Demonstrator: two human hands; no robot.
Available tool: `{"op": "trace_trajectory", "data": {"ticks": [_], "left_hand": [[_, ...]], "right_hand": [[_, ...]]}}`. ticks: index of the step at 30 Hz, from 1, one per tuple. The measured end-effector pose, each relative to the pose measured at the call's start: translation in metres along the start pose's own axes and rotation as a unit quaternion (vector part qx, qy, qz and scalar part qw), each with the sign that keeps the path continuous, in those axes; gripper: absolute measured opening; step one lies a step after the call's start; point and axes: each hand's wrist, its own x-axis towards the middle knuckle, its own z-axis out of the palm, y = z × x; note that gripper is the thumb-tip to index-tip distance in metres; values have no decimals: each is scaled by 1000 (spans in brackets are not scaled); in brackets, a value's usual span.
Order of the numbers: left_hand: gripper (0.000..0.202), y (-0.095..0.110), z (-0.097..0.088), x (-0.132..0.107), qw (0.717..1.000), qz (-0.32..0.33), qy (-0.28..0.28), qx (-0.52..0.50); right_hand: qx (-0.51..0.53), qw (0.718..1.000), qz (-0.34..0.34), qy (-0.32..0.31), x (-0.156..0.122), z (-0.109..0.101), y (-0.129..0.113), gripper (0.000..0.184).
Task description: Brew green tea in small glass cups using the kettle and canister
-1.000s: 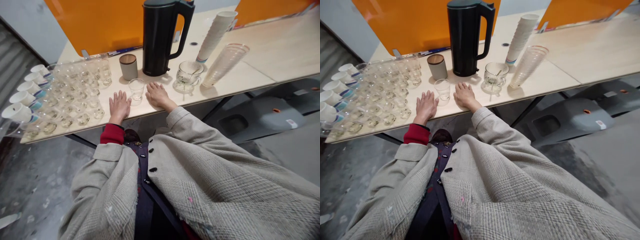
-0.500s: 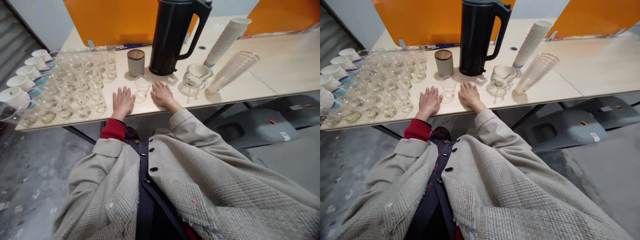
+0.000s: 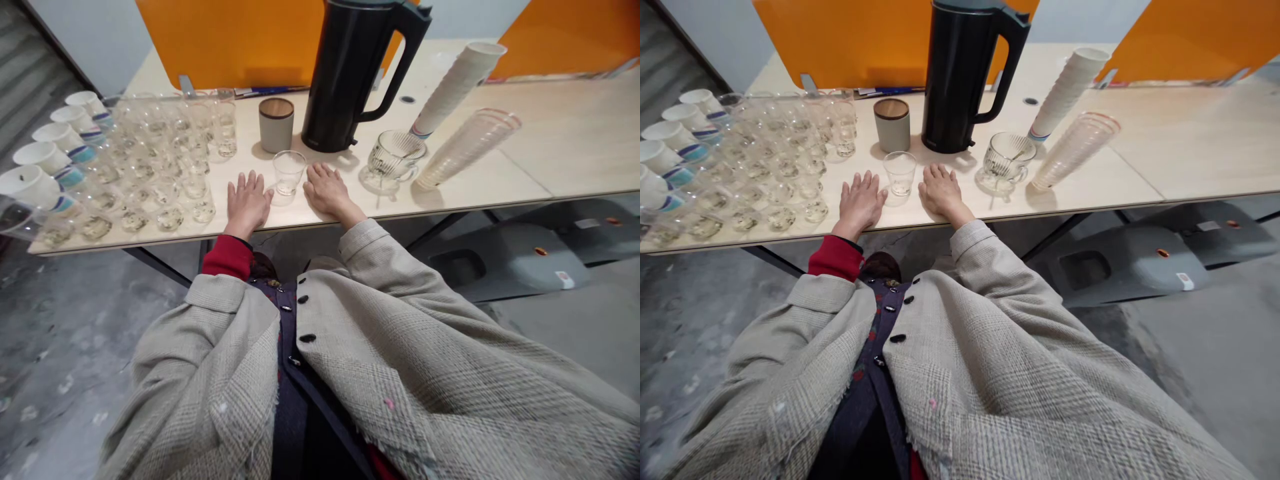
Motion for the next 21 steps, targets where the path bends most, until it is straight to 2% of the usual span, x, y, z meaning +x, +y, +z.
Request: {"op": "trace_trajectory", "data": {"ticks": [21], "left_hand": [[70,-1,2,2,1000,-2,4,3]], "right_hand": [[-1,1000,-4,4,1,1,2,68]]}}
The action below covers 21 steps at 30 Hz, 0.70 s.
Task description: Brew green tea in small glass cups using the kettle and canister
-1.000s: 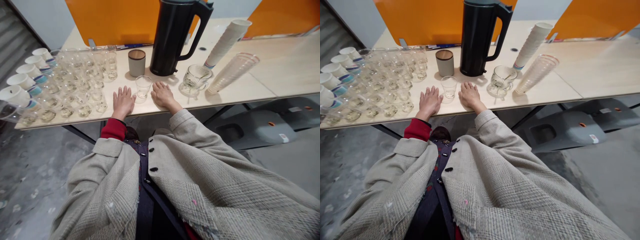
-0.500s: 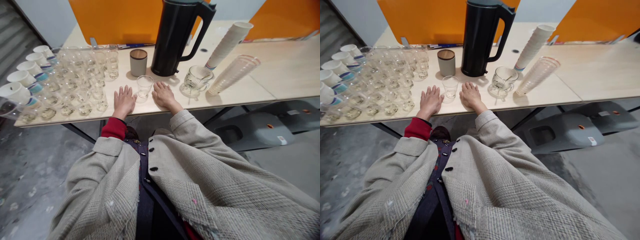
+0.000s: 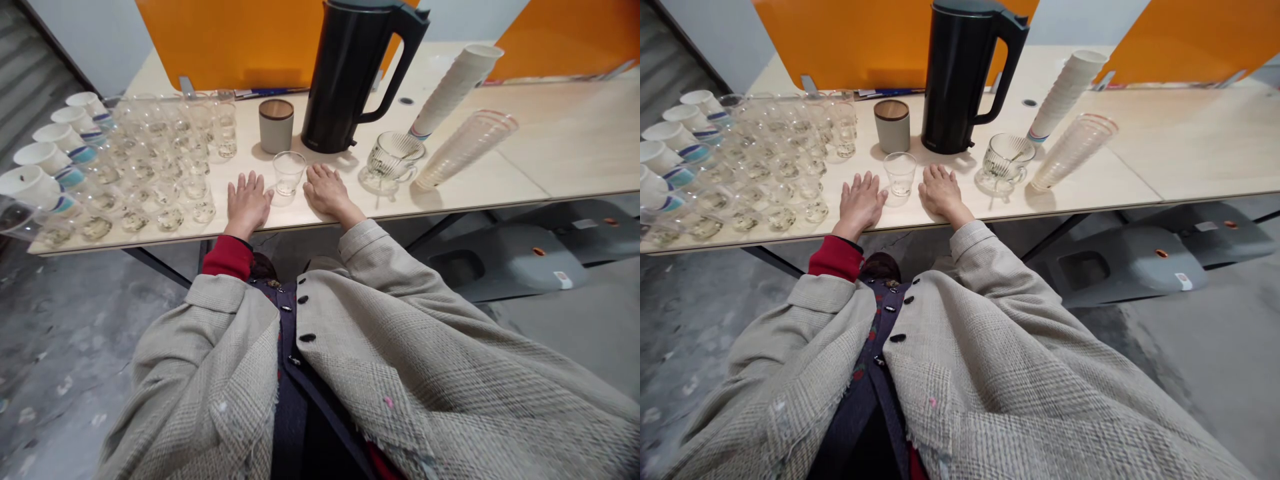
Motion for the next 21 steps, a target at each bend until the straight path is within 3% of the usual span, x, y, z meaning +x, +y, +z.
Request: {"op": "trace_trajectory", "data": {"ticks": [21], "left_hand": [[70,1,-1,-1,1000,1,3,-2]], "right_hand": [[-11,1000,15,-14,-3,-5,-6,70]]}}
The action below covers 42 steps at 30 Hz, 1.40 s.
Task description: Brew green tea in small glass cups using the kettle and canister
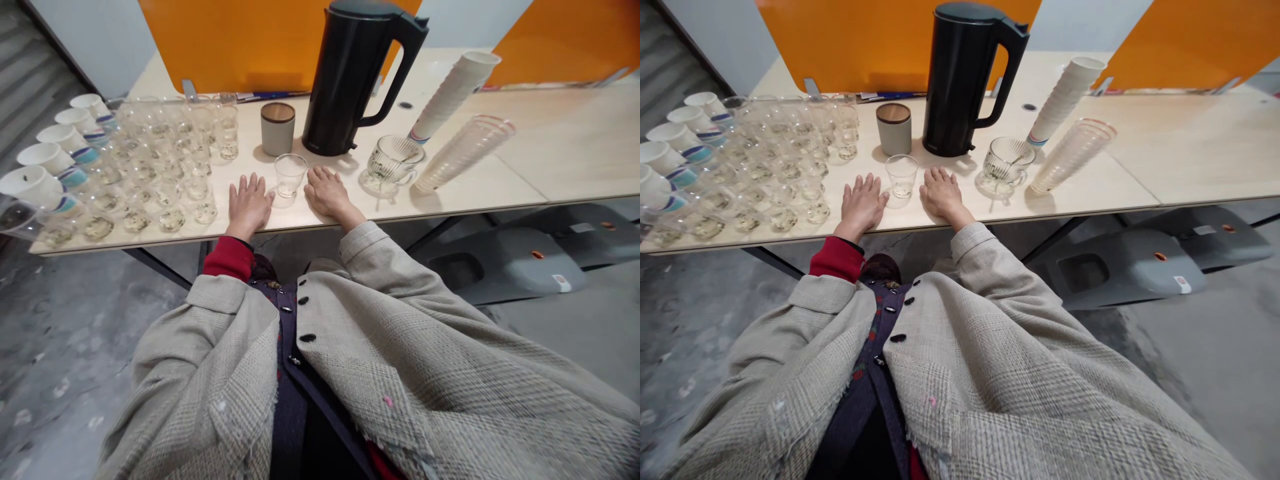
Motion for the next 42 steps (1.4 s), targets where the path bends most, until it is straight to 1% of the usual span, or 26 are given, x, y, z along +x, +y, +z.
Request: {"op": "trace_trajectory", "data": {"ticks": [11,19,24,32,42], "left_hand": [[70,1,-3,-2,1000,-2,-3,-16],[70,1,-4,-2,1000,-2,-10,-20],[69,1,-4,-2,1000,-4,-3,-23],[70,2,-6,-3,1000,-3,-10,-7],[69,1,-5,-3,1000,1,0,-22]], "right_hand": [[22,1000,-12,17,3,5,5,67],[11,1000,-3,3,-1,-1,-1,68],[11,1000,-7,7,1,2,2,68],[24,999,-13,20,3,4,4,66],[4,1000,2,10,2,1,0,70]]}}
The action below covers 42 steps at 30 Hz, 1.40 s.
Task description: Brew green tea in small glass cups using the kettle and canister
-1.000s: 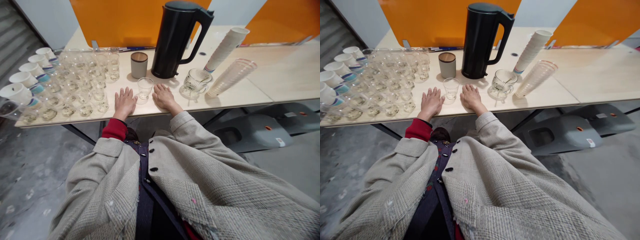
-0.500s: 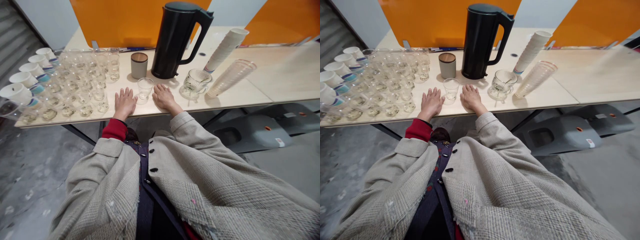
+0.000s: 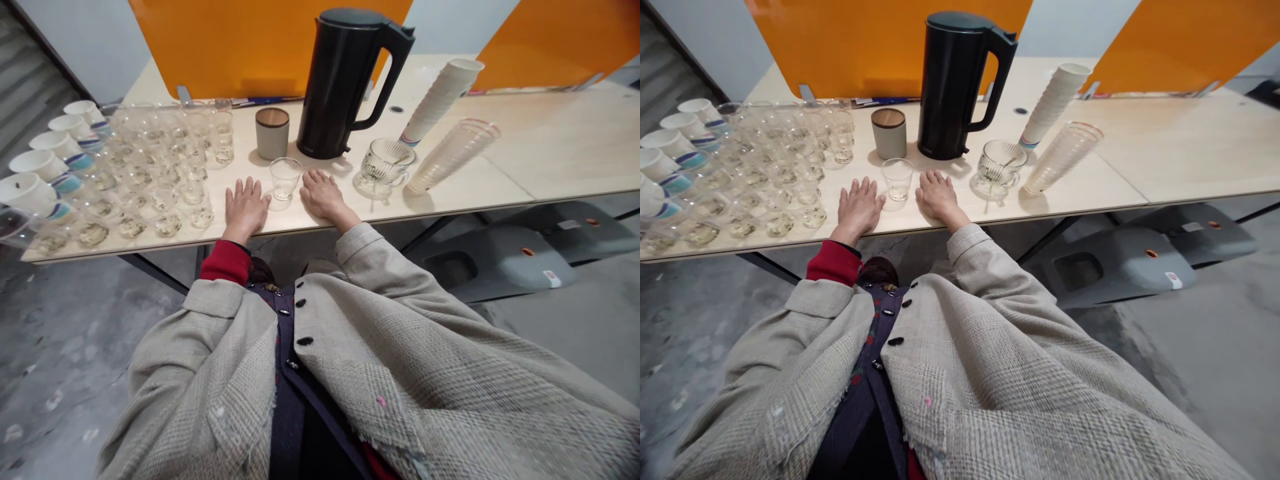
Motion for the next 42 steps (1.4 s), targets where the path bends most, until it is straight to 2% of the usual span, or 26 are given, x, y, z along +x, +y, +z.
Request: {"op": "trace_trajectory", "data": {"ticks": [15,34,42], "left_hand": [[71,-2,3,2,1000,-3,0,24],[69,-2,2,2,1000,2,11,21],[70,-2,0,2,999,2,5,49]], "right_hand": [[3,1000,-7,5,1,3,2,70],[-5,1000,6,-10,-1,-6,-6,68],[4,1000,10,-16,-3,-10,-8,68]]}}
